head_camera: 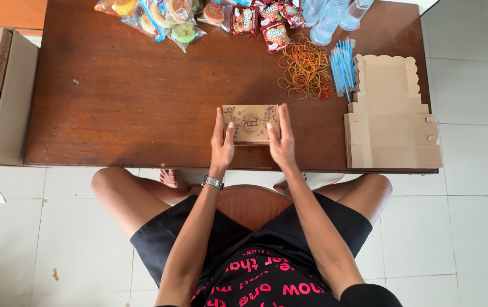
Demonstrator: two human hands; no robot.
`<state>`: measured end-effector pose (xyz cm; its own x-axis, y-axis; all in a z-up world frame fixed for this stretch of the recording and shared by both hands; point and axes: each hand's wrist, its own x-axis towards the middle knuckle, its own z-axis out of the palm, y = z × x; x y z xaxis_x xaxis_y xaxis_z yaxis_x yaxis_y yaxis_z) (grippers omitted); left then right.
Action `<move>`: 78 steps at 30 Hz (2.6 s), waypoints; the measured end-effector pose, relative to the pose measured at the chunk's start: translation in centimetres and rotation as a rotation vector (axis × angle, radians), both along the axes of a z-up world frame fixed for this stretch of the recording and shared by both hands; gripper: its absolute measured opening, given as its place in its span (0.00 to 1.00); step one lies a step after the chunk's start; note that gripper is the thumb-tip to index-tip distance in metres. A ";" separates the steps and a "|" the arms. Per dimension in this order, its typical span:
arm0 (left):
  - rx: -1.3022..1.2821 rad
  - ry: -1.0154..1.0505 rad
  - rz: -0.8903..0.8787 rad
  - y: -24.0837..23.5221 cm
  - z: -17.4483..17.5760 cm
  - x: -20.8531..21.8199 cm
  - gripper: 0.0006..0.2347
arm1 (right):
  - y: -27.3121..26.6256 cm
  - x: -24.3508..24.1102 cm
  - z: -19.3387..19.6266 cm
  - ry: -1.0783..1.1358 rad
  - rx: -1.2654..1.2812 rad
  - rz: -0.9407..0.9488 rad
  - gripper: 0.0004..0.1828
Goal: The person assembles a small cardboard box by folding its flaps and securing it with a rubber band. They then pick up a flat cardboard sheet, fold it into a box shape, and secure the tabs to form a finished box.
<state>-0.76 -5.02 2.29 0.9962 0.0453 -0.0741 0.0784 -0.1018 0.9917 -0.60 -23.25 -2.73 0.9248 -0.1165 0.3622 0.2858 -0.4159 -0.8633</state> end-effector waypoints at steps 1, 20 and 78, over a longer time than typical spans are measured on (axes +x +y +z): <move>0.001 -0.004 -0.002 0.0 0.0 0.0 0.28 | 0.1 0.0 -0.3 -0.004 0.001 -0.002 0.30; 0.104 -0.179 -0.035 1.1 -2.2 0.5 0.27 | -0.4 -0.5 -1.3 -0.038 -0.195 -0.091 0.30; 1.175 -1.015 -0.730 3.2 -3.5 6.0 0.33 | -3.7 3.6 3.1 -0.232 -1.198 0.524 0.46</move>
<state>5.27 -1.80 -1.20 0.4567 -0.8410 0.2900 -0.8763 -0.4815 -0.0164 3.04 -26.94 0.40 0.6656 0.7321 0.1449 0.7344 -0.6770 0.0470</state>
